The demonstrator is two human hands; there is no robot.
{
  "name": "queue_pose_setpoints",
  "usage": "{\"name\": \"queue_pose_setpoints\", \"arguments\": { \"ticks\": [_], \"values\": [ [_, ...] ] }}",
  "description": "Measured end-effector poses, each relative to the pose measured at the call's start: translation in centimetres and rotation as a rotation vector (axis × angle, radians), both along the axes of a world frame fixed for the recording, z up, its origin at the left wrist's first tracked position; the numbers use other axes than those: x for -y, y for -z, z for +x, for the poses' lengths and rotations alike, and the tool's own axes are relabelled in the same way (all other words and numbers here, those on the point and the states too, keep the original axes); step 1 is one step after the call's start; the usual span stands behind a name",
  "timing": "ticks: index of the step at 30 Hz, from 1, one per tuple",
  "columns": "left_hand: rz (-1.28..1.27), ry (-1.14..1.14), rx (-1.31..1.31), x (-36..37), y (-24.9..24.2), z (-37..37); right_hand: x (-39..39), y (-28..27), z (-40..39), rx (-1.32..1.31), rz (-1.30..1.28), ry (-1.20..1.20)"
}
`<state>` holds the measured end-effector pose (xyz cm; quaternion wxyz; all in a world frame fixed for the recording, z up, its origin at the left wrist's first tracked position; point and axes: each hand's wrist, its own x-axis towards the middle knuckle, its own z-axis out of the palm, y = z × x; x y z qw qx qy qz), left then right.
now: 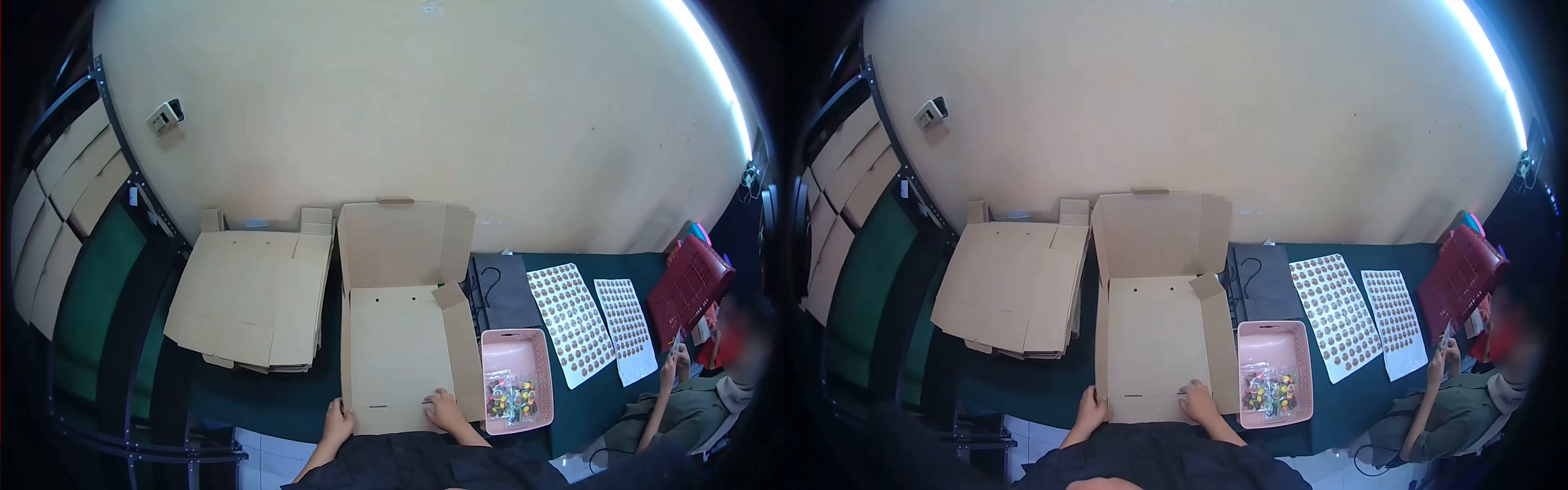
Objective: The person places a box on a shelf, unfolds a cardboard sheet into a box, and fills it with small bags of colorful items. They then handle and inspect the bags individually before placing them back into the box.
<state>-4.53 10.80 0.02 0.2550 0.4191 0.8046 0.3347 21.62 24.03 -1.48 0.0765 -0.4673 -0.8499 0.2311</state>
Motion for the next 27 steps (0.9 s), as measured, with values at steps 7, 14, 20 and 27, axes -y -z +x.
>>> {"name": "queue_pose_setpoints", "arguments": {
  "ticks": [7, 14, 20, 27],
  "values": [
    [0.075, 0.002, -0.137, -0.1, -4.1, 1.5, -2.7, -0.2, -0.3, 0.116, -0.348, 0.005],
    [0.271, 0.099, -0.416, -6.6, -9.2, -1.8, -1.6, 2.0, -1.2, 0.056, -0.261, -0.088],
    [0.334, 0.221, -0.361, -17.4, -3.0, -5.7, -0.2, 2.5, -1.4, -0.103, 0.127, 0.080],
    [-0.209, -0.009, 0.882, -27.5, -0.2, -9.9, -0.2, 3.5, -1.2, -0.175, 0.289, 0.060]
  ]
}}
